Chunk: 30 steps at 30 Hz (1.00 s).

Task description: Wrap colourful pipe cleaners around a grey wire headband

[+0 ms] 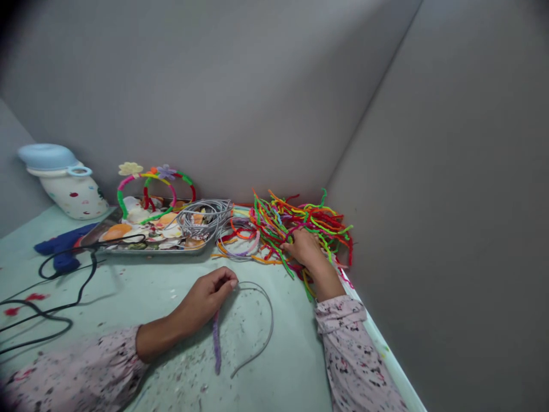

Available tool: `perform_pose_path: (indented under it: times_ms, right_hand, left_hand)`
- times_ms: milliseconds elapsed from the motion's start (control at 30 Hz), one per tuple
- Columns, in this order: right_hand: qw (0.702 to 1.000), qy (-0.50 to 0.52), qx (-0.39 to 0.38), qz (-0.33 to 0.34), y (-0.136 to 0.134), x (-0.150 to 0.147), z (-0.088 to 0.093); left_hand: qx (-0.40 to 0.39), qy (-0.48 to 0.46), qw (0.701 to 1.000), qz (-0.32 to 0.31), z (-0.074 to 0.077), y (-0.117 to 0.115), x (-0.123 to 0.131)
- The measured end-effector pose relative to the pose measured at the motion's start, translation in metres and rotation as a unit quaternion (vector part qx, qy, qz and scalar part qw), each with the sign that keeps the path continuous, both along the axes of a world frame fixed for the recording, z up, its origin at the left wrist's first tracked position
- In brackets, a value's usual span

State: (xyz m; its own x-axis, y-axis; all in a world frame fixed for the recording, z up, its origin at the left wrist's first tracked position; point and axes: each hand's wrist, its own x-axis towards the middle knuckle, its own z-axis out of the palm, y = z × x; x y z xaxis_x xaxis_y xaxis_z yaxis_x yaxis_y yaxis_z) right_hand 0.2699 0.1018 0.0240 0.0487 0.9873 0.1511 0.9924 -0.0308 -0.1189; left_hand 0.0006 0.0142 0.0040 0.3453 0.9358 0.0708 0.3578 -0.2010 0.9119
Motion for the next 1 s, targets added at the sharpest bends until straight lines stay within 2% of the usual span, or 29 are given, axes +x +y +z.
perform_pose_path:
  times_ms: [267, 633, 833, 1000]
  right_hand:
    - [0.999, 0.038, 0.011, 0.003, -0.004, 0.006, 0.009]
    - [0.995, 0.084, 0.040, -0.022, -0.003, 0.014, 0.004]
    - [0.981, 0.180, 0.055, 0.053, -0.005, 0.017, 0.009]
    - [0.968, 0.238, 0.047, 0.057, -0.006, 0.020, 0.010]
  left_hand:
    - [0.010, 0.008, 1.000, -0.009, -0.001, 0.001, -0.001]
    - [0.001, 0.009, 1.000, -0.009, 0.002, -0.001, -0.001]
    - [0.005, 0.011, 1.000, -0.009, 0.001, 0.000, -0.002]
    - [0.011, 0.010, 1.000, -0.008, -0.001, -0.001, -0.003]
